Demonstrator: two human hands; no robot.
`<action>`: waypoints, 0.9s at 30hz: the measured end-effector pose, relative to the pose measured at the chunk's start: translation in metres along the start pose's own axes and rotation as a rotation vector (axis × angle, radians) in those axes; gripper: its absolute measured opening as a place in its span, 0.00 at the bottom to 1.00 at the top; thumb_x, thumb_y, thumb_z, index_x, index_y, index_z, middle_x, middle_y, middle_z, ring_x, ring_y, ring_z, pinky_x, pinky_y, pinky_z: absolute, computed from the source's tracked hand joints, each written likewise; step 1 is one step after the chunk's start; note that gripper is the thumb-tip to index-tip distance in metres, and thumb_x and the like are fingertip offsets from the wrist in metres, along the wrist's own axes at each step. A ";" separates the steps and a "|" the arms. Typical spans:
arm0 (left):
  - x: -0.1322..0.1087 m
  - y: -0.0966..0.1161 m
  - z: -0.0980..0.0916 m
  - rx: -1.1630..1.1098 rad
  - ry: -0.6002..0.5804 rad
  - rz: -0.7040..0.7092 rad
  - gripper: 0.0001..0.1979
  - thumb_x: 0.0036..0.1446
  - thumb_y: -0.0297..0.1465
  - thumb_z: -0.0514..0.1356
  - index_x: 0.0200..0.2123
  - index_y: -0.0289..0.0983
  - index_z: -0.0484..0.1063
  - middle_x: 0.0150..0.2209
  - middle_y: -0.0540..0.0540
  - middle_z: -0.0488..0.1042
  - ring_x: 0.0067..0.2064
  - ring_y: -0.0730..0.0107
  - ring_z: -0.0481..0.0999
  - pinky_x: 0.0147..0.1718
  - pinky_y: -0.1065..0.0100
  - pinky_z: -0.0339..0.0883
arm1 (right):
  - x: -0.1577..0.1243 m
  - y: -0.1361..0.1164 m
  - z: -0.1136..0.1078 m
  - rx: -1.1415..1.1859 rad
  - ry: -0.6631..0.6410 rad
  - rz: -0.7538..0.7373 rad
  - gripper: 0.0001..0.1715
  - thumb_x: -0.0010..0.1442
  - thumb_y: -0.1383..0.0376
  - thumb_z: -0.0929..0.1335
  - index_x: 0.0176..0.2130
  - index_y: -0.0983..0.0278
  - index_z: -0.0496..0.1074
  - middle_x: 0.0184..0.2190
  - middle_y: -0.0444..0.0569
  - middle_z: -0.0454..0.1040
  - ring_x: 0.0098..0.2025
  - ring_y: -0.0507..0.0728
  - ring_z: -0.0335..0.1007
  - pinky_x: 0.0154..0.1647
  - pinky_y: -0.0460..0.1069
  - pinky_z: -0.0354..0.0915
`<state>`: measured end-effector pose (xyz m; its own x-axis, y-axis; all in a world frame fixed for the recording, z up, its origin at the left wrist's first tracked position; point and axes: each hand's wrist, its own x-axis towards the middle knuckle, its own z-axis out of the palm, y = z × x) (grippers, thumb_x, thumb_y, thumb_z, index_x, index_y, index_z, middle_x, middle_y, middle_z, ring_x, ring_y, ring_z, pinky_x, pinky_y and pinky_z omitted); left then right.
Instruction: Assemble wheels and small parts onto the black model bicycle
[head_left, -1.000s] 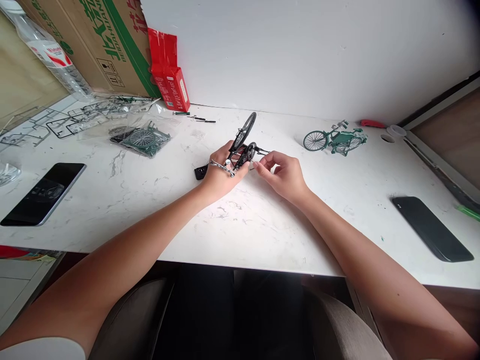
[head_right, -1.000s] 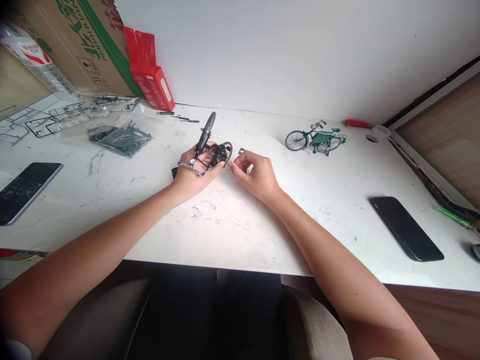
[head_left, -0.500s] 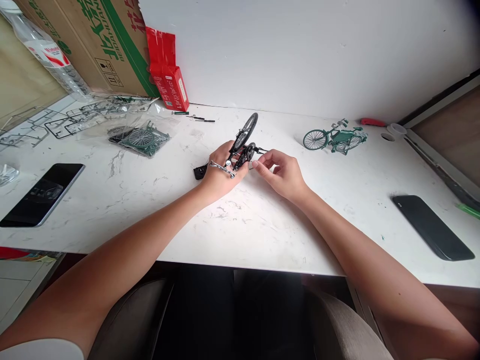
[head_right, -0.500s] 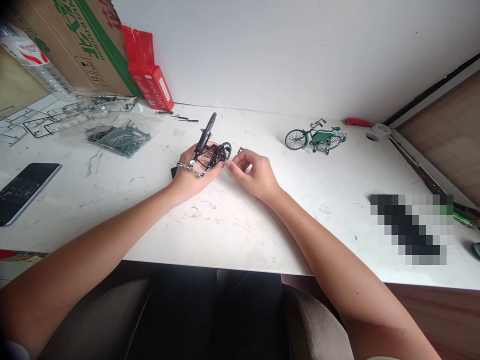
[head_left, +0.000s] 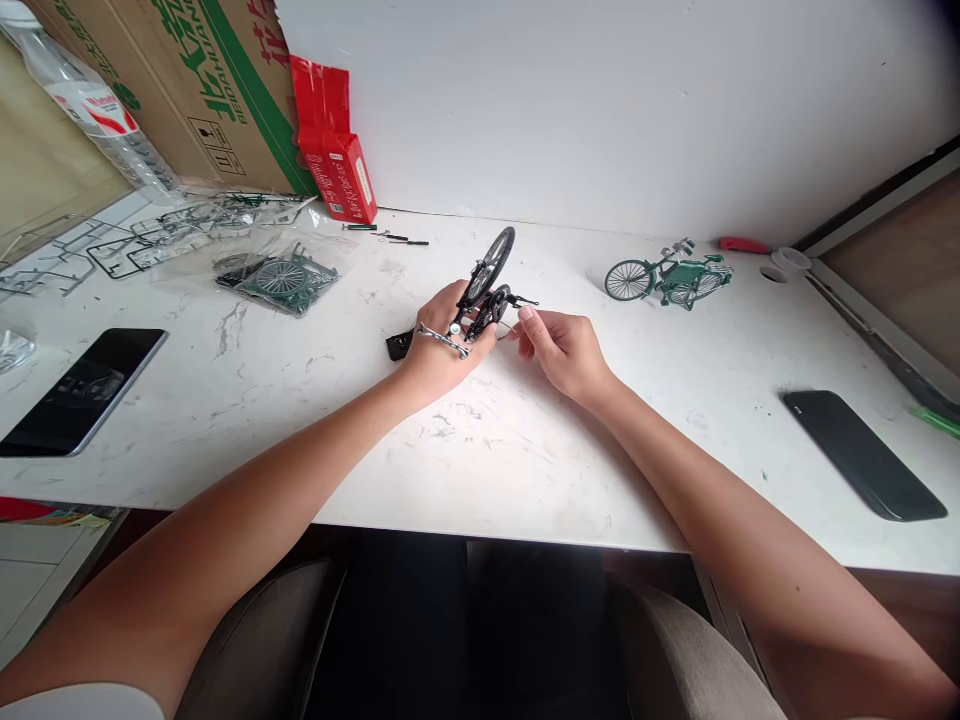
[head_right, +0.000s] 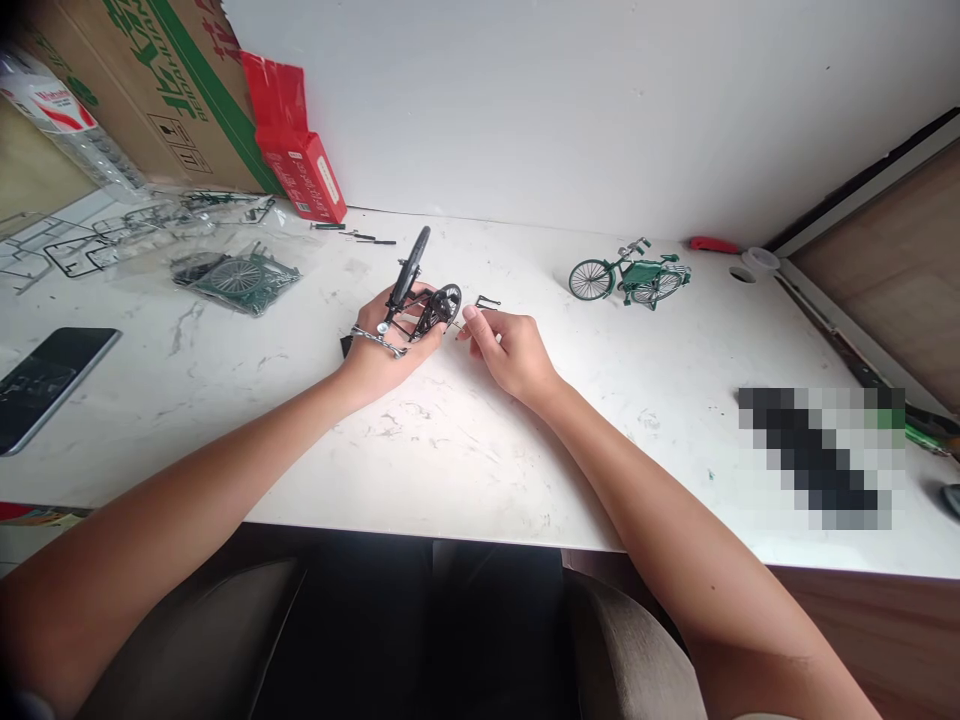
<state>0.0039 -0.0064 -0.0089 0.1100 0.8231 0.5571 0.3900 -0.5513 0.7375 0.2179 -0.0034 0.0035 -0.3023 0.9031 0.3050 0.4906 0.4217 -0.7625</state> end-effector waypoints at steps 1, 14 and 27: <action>0.000 0.000 0.000 0.007 0.003 -0.008 0.13 0.63 0.29 0.69 0.49 0.41 0.73 0.43 0.44 0.84 0.47 0.61 0.86 0.48 0.58 0.84 | 0.000 0.000 0.000 0.016 0.008 -0.009 0.34 0.74 0.38 0.66 0.37 0.63 0.80 0.28 0.48 0.80 0.29 0.53 0.70 0.34 0.51 0.64; -0.002 0.001 -0.001 -0.019 -0.044 -0.015 0.12 0.63 0.30 0.68 0.49 0.42 0.73 0.43 0.45 0.85 0.44 0.63 0.86 0.44 0.61 0.84 | 0.000 0.000 0.001 -0.030 -0.009 0.009 0.40 0.76 0.37 0.62 0.32 0.62 0.80 0.24 0.48 0.77 0.25 0.52 0.66 0.33 0.53 0.62; -0.001 0.004 -0.001 -0.072 -0.076 -0.031 0.14 0.62 0.29 0.68 0.50 0.41 0.74 0.44 0.44 0.85 0.44 0.62 0.87 0.48 0.59 0.84 | 0.000 0.000 0.001 -0.043 0.010 -0.002 0.39 0.76 0.38 0.64 0.28 0.62 0.77 0.20 0.46 0.75 0.22 0.50 0.62 0.32 0.52 0.61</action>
<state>0.0039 -0.0095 -0.0064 0.1688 0.8461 0.5055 0.3274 -0.5319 0.7810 0.2172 -0.0034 0.0027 -0.2949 0.9031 0.3122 0.5250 0.4261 -0.7367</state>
